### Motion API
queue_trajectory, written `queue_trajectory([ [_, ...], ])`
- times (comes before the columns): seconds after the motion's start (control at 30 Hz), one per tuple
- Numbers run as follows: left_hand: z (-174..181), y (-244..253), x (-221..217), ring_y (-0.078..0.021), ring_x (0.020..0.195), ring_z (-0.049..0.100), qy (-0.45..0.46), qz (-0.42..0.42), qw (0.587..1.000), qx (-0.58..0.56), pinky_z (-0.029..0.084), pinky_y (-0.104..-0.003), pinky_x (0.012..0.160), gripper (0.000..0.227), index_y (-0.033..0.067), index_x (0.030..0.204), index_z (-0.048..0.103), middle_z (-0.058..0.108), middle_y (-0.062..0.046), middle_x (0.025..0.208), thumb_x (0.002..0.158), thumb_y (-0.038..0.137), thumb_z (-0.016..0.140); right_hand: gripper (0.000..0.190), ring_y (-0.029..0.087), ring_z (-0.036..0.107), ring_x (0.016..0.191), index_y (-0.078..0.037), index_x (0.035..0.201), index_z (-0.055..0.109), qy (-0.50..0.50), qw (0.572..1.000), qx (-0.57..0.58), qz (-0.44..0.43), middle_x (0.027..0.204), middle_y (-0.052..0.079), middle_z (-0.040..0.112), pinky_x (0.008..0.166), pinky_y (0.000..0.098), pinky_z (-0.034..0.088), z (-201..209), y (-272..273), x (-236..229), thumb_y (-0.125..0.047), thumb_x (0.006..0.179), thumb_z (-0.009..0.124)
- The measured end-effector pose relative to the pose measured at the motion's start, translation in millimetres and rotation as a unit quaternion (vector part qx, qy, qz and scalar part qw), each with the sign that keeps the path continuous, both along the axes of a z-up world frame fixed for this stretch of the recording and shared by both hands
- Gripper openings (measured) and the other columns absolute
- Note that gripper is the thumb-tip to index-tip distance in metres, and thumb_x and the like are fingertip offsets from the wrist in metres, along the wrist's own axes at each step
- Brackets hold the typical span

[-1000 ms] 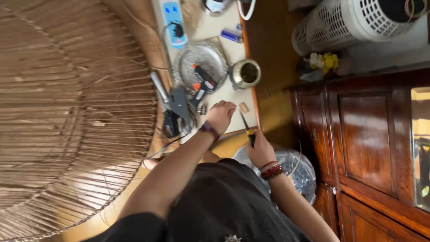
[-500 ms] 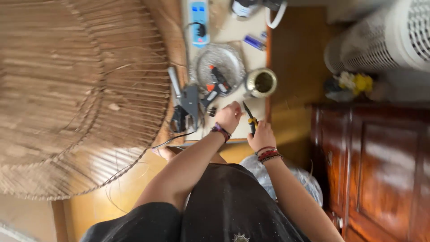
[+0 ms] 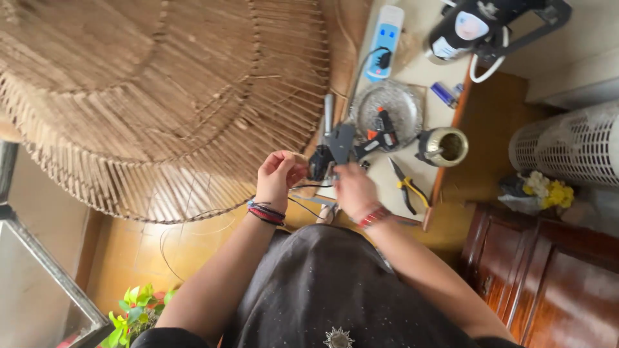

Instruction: Repairing a wicker lampshade by trimming strands with pliers and applying hot glue

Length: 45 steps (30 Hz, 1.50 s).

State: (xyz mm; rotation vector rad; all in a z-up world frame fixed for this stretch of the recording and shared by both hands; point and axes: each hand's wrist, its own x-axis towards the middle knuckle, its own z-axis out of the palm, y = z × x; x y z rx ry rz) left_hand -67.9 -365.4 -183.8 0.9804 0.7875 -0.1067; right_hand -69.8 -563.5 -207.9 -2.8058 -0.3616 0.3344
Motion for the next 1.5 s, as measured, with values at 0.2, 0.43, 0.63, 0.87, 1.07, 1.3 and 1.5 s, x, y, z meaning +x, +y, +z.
queue_trajectory([
  [0.2,37,38,-17,-0.0179,0.070,0.073,-0.014,-0.003,1.000,-0.017,0.068,-0.038,0.070,0.006,0.0062,0.100,0.067,0.065,-0.003,0.079,0.095,0.010,0.067,0.024,0.034,0.078,0.086,-0.016,0.083,0.078,0.181,0.971,-0.149,-0.046,0.083,0.011,0.078,0.068,0.0468,0.061,-88,107,37,-0.021,0.090,0.055],
  [0.43,59,109,-33,-0.0251,0.070,0.075,-0.022,-0.040,0.999,-0.021,0.068,-0.039,0.065,0.011,0.0032,0.101,0.068,0.066,-0.009,0.079,0.093,0.008,0.071,0.032,0.036,0.077,0.096,-0.015,0.096,0.082,0.228,0.946,-0.180,-0.143,0.095,0.014,0.080,0.079,0.0476,0.061,-102,112,52,-0.028,0.091,0.053],
  [0.63,84,148,-23,-0.0215,0.070,0.074,-0.080,-0.094,0.992,-0.004,0.068,-0.037,0.066,0.021,0.0003,0.105,0.070,0.070,-0.010,0.083,0.087,0.002,0.080,0.047,0.041,0.072,0.106,-0.010,0.099,0.079,0.147,0.945,0.010,-0.292,0.100,0.017,0.078,0.092,0.0543,0.058,-60,102,29,-0.048,0.084,0.058],
  [0.87,125,160,-16,-0.0131,0.085,0.071,-0.233,-0.174,0.956,0.031,0.065,-0.028,0.076,0.039,0.0036,0.115,0.057,0.067,-0.009,0.095,0.084,-0.004,0.080,0.013,0.023,0.065,0.078,-0.010,0.080,0.055,0.058,0.742,0.477,-0.467,0.085,0.008,0.056,0.060,0.0282,0.052,46,101,-16,-0.021,0.085,0.053],
  [1.07,173,142,-16,-0.0074,0.084,0.069,-0.321,-0.201,0.919,0.110,0.060,-0.022,0.073,0.010,0.0092,0.092,0.079,0.075,-0.007,0.095,0.087,0.001,0.080,0.026,0.039,0.069,0.117,-0.019,0.071,0.048,0.114,0.535,0.791,-0.273,0.133,0.018,0.069,0.095,0.0482,0.051,129,84,-59,-0.038,0.089,0.052],
  [1.3,189,89,-12,-0.0213,0.102,0.071,-0.345,-0.241,0.887,0.190,0.057,-0.039,0.089,0.018,0.0121,0.109,0.080,0.076,-0.011,0.110,0.093,0.021,0.075,0.030,0.044,0.071,0.100,-0.005,0.092,0.069,0.096,0.465,0.856,-0.206,0.081,0.014,0.074,0.082,0.0569,0.055,166,67,-61,-0.026,0.083,0.049],
  [1.5,200,32,-19,-0.0239,0.114,0.070,-0.366,-0.197,0.883,0.220,0.052,-0.039,0.100,0.015,0.0122,0.100,0.081,0.078,-0.006,0.105,0.093,0.026,0.079,0.022,0.044,0.066,0.094,-0.014,0.066,0.046,0.189,0.457,0.850,-0.181,0.075,0.012,0.065,0.079,0.0574,0.054,179,48,-45,-0.029,0.081,0.053],
])
